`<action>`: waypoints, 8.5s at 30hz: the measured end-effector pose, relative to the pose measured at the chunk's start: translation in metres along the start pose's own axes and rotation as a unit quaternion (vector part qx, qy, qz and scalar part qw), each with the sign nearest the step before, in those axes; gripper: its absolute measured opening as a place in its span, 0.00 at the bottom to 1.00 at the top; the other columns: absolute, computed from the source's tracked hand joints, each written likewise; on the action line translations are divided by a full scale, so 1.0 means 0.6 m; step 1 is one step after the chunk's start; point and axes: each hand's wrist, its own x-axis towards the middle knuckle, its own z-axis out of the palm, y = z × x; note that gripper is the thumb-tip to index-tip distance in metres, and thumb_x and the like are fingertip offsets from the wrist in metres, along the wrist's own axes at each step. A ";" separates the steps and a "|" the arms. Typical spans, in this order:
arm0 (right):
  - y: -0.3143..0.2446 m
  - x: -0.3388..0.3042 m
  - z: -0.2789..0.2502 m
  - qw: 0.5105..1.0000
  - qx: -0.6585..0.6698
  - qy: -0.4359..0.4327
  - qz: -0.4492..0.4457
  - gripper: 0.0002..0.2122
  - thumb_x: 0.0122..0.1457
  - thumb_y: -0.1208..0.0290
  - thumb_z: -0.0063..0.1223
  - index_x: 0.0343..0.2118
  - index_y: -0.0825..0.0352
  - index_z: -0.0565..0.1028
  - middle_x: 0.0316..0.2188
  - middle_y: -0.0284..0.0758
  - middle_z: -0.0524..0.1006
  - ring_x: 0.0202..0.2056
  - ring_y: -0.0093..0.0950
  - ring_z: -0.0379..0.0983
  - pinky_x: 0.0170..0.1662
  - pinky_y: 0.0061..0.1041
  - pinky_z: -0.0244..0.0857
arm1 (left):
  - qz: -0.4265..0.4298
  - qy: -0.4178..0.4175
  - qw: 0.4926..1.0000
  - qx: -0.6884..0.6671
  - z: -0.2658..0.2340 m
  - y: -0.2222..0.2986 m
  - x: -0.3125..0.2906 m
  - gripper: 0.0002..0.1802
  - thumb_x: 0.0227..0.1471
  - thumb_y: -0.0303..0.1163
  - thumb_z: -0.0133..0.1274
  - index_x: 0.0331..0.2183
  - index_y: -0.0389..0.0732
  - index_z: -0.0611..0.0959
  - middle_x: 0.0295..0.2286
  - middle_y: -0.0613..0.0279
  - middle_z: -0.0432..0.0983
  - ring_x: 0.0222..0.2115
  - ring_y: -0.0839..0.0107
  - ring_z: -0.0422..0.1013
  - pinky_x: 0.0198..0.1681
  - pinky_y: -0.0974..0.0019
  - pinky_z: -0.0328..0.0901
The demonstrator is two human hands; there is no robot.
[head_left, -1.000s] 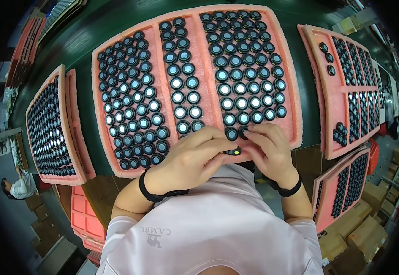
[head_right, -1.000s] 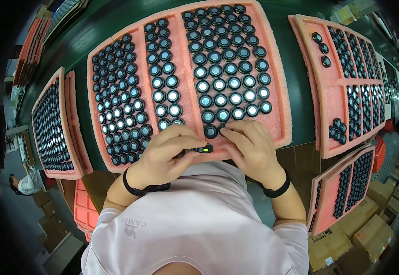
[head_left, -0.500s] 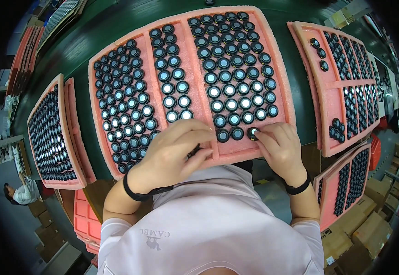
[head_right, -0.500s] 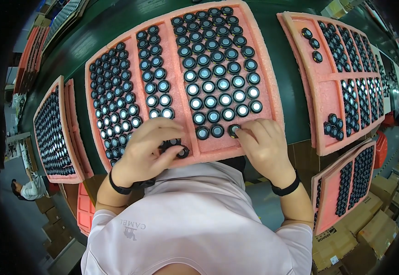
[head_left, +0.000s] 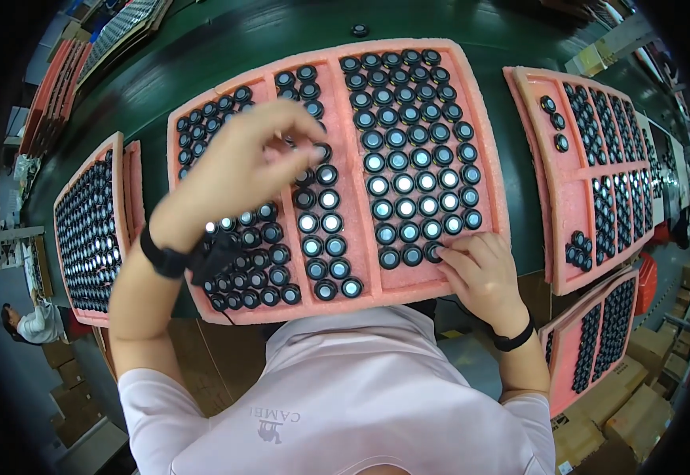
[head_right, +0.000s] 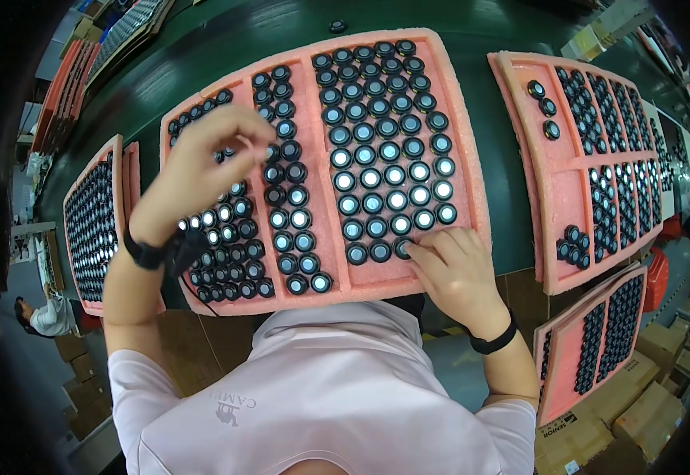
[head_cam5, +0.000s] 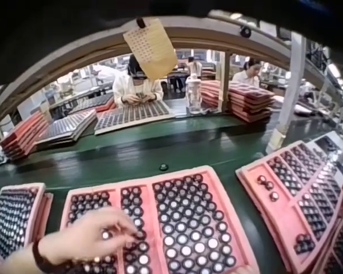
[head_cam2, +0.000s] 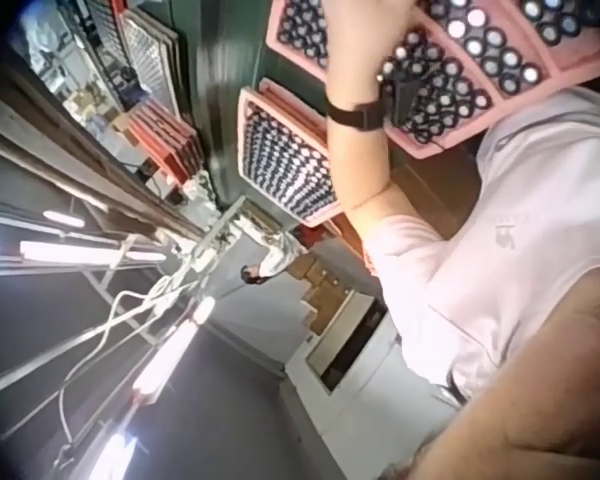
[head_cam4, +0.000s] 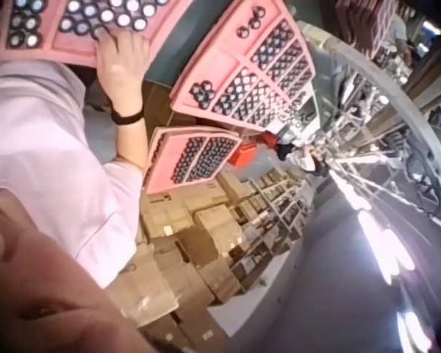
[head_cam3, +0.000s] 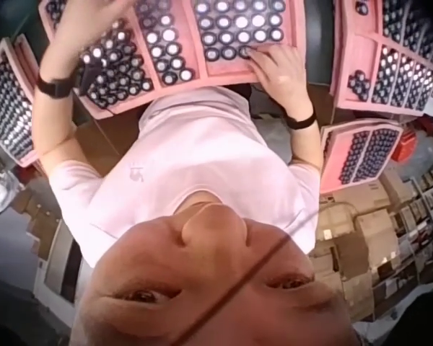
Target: The person picks up a device from a tray, turns it over, and presses its buttons before placing it on a pink foam pad. After filling the pad, they move it into a box, retrieve a new foam pad, and continue the process.
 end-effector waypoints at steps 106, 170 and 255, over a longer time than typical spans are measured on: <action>-0.125 0.146 0.076 0.882 0.464 0.064 -0.057 0.22 0.46 0.86 0.62 0.45 0.70 0.68 0.44 0.47 0.71 0.43 0.32 0.71 0.47 0.28 0.67 | 0.117 0.187 0.959 -0.177 0.100 0.009 -0.198 0.24 0.41 0.14 0.60 0.44 0.34 0.75 0.45 0.43 0.71 0.43 0.60 0.71 0.46 0.62 0.68; -0.178 0.151 0.069 0.941 0.311 0.103 -0.083 0.13 0.48 0.86 0.58 0.35 0.66 0.69 0.35 0.41 0.70 0.32 0.32 0.73 0.34 0.25 0.69 | 0.009 0.237 0.920 -0.311 0.136 0.017 -0.217 0.12 0.47 0.24 0.60 0.35 0.34 0.76 0.40 0.54 0.70 0.26 0.79 0.63 0.30 0.75 0.61; 0.043 -0.062 -0.028 0.998 -0.029 0.041 0.043 0.12 0.42 0.82 0.59 0.33 0.69 0.77 0.34 0.38 0.75 0.37 0.38 0.73 0.41 0.35 0.67 | 0.253 -0.221 0.921 0.199 0.284 0.112 -0.043 0.30 0.45 0.39 0.60 0.47 0.32 0.73 0.51 0.44 0.65 0.56 0.52 0.59 0.59 0.50 0.53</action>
